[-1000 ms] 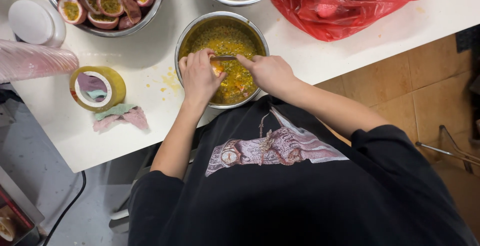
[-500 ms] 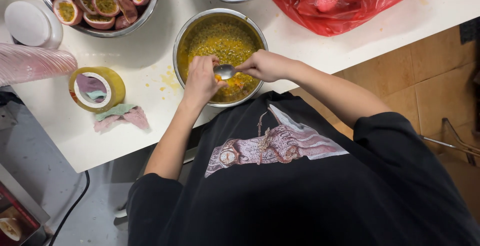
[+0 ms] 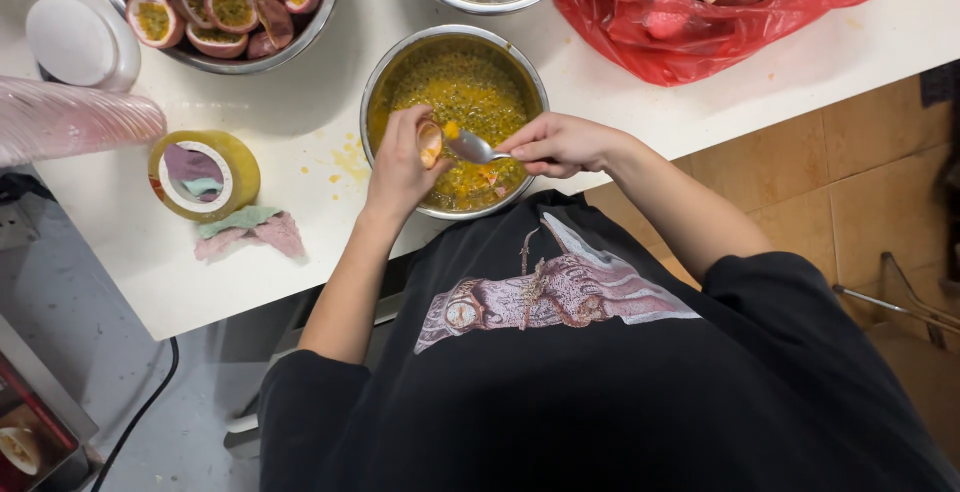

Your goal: Scooping pulp from halved passion fruits into a bowl using a spoon.

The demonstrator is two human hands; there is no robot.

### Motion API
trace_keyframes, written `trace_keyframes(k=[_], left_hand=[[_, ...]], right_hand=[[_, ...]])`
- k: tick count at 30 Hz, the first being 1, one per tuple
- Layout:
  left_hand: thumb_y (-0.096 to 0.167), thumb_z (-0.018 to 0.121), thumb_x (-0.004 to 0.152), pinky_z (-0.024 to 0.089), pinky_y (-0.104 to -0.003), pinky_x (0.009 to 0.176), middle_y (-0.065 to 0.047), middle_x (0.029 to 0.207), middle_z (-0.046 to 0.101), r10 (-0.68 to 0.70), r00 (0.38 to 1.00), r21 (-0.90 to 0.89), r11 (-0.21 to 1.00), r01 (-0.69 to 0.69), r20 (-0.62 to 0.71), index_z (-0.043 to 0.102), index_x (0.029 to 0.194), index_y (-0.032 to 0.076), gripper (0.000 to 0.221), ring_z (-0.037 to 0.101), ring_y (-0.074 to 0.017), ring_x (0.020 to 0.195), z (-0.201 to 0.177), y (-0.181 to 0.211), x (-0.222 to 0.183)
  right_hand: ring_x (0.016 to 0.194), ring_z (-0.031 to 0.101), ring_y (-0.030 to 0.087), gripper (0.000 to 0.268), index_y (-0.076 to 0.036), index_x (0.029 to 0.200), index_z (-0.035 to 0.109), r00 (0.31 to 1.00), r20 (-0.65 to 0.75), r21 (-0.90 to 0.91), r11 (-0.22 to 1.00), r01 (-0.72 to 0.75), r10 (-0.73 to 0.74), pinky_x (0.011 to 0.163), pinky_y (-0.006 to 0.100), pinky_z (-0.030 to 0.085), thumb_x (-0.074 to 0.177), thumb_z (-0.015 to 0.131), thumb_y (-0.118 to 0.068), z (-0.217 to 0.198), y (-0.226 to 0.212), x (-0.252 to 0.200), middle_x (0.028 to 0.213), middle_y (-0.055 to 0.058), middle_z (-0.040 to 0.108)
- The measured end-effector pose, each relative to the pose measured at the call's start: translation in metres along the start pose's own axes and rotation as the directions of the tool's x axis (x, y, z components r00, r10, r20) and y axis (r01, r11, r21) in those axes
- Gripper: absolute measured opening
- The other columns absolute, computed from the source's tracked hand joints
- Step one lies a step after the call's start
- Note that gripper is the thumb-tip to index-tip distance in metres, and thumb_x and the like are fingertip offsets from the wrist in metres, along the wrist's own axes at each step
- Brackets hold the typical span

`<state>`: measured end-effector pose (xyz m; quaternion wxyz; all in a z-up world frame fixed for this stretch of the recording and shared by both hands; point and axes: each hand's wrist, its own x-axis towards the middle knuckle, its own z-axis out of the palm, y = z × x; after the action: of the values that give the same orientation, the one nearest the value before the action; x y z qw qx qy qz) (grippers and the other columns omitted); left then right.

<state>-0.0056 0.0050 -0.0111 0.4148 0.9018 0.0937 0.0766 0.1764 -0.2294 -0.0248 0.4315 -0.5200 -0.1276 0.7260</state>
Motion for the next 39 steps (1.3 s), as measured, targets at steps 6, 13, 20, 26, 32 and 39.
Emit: trace_keyframes(k=[6,13,20,26,32,39], left_hand=[[0.002,0.091,0.072,0.052,-0.040,0.100,-0.017,0.126,0.058,0.025,0.997,0.068,0.997,-0.020,-0.072,0.050,0.134,0.004,0.074,0.062,-0.0370,0.117,-0.010,-0.002,-0.006],[0.016,0.097,0.068,0.054,-0.042,0.091,-0.017,0.116,0.067,-0.073,0.996,0.089,0.993,0.076,-0.043,0.051,0.128,0.004,0.077,0.067,-0.0369,0.107,-0.014,0.001,-0.005],[0.023,0.100,0.069,0.056,-0.040,0.092,-0.014,0.117,0.069,0.010,0.997,0.009,1.000,-0.010,-0.081,0.056,0.124,0.006,0.072,0.069,-0.0335,0.108,-0.018,-0.002,-0.012],[0.016,0.094,0.075,0.056,-0.041,0.090,-0.020,0.119,0.067,-0.021,0.998,-0.058,0.998,0.018,-0.052,0.049,0.131,0.002,0.073,0.069,-0.0368,0.108,-0.002,0.005,-0.009],[0.005,0.080,0.083,0.053,-0.050,0.086,-0.026,0.114,0.066,-0.089,0.988,-0.002,0.996,0.090,0.126,0.042,0.134,-0.002,0.064,0.066,-0.0451,0.105,0.024,0.017,-0.003],[0.003,0.075,0.083,0.052,-0.051,0.085,-0.023,0.108,0.069,-0.149,0.968,0.105,0.986,0.130,0.200,0.049,0.132,0.001,0.056,0.068,-0.0436,0.101,0.023,0.005,-0.003]], right_hand=[[0.042,0.037,0.002,0.033,-0.009,0.134,0.067,0.994,-0.063,0.043,0.995,0.090,-0.087,0.036,0.020,0.027,0.103,0.054,-0.013,0.006,0.006,-0.007,0.062,-0.004,0.055],[0.060,0.064,0.027,0.033,-0.018,0.127,0.074,0.705,-0.353,-0.880,0.474,-0.027,-0.615,0.059,0.041,0.052,0.096,0.063,-0.016,0.045,-0.011,-0.025,0.072,0.011,0.067],[0.077,0.071,0.033,0.027,-0.023,0.123,0.076,0.596,-0.373,-0.906,0.416,-0.071,-0.711,0.068,0.044,0.056,0.097,0.066,-0.019,0.042,-0.002,-0.030,0.095,0.011,0.076],[0.081,0.072,0.026,0.071,-0.008,0.148,0.056,0.632,-0.559,-0.579,0.798,0.165,-0.537,0.074,0.041,0.057,0.086,0.082,-0.030,0.053,-0.002,-0.011,0.090,0.012,0.075],[0.115,0.068,0.035,0.119,-0.004,0.155,0.032,0.562,-0.308,-0.796,0.531,0.290,-0.768,0.098,0.042,0.052,0.063,0.099,-0.040,0.088,-0.021,0.013,0.121,0.019,0.071],[0.117,0.069,0.037,0.110,-0.008,0.155,0.035,0.613,-0.375,-0.756,0.612,0.233,-0.696,0.100,0.042,0.054,0.070,0.098,-0.035,0.072,-0.016,0.015,0.121,0.021,0.071]])
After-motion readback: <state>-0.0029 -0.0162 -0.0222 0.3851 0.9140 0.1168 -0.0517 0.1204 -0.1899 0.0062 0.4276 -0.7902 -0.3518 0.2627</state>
